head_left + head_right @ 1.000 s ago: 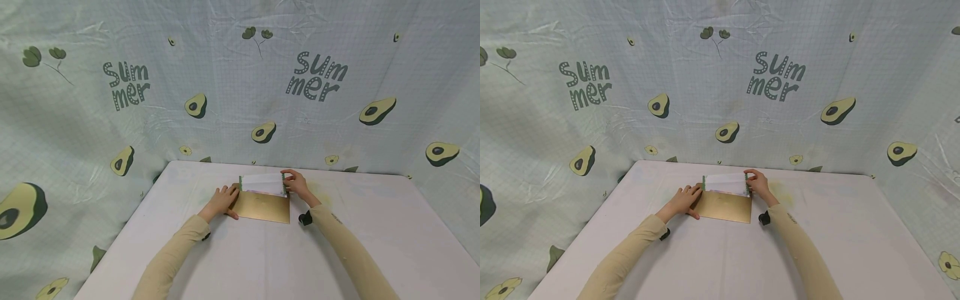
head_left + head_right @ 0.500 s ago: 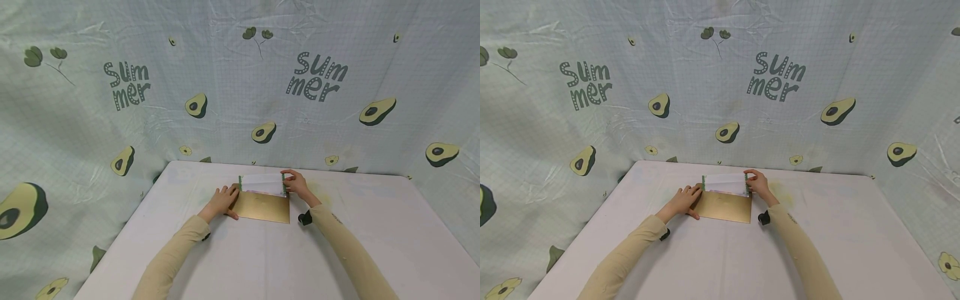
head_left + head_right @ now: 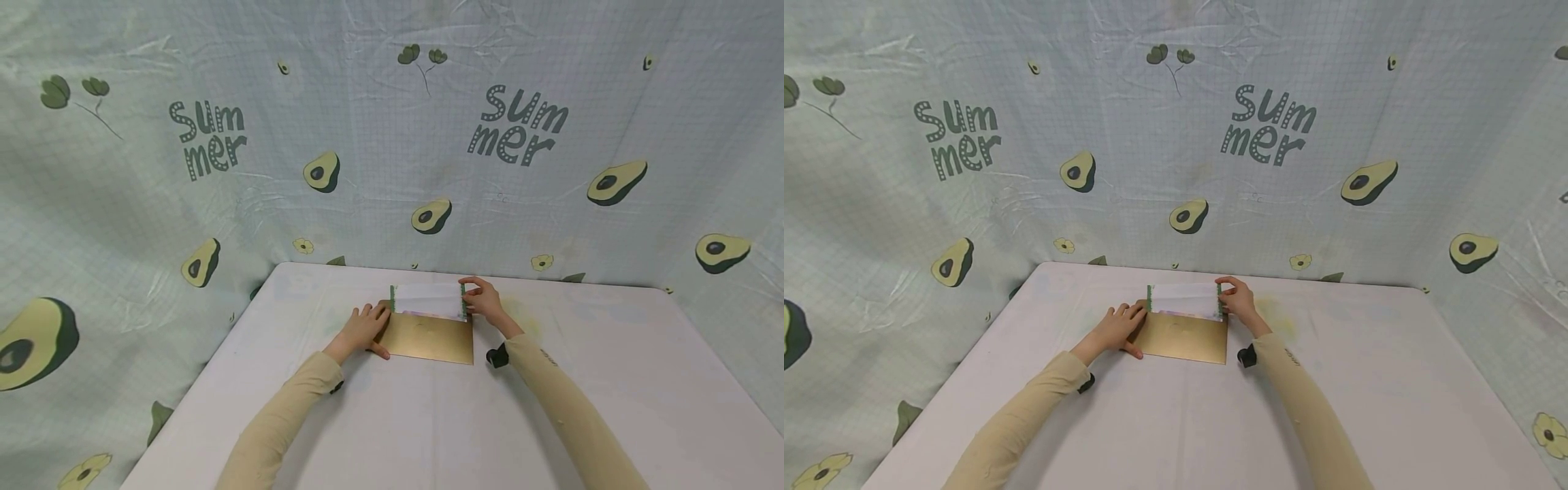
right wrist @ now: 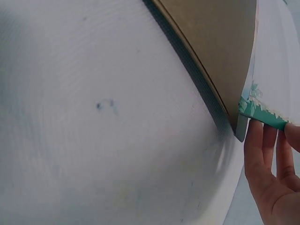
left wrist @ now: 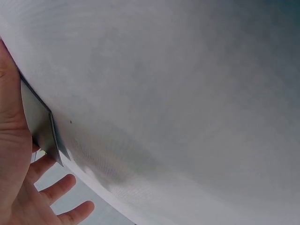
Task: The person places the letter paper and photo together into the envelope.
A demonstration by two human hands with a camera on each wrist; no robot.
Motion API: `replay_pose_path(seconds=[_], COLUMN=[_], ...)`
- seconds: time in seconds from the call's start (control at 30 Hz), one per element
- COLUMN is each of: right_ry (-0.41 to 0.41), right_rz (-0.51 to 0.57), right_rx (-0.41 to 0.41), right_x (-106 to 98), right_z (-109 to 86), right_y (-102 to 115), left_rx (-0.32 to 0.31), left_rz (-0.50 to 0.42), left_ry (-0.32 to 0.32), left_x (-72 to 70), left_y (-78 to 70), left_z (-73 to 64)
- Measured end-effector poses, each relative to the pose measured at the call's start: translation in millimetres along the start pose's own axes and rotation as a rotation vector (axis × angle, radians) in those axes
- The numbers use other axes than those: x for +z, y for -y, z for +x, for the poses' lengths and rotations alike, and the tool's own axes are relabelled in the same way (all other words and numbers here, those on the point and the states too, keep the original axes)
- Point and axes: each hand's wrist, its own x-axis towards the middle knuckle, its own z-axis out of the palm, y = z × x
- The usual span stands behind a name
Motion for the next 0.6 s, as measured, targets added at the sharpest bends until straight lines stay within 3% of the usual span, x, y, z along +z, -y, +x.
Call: replay_pose_path(seconds=[0.2,0.43,0.6], right_ry=[0.04,0.135,0.14], right_rz=[0.019,-0.042,-0.043], right_rx=[0.034,0.017,0.028], right_x=[-3.6,-8.5,-8.9], right_z=[2.2,3.8,5.4], right_y=[-2.2,-3.0,-1.8], left_rx=[0.004,0.006,0.012], left_rz=[0.017,0.026,0.019], left_ry=[-0.007,-0.006,-0.014], left_x=[1.5,3.5,3.3], left_y=[0.9,2.0,1.7], left_z=[2.1,2.8,3.1])
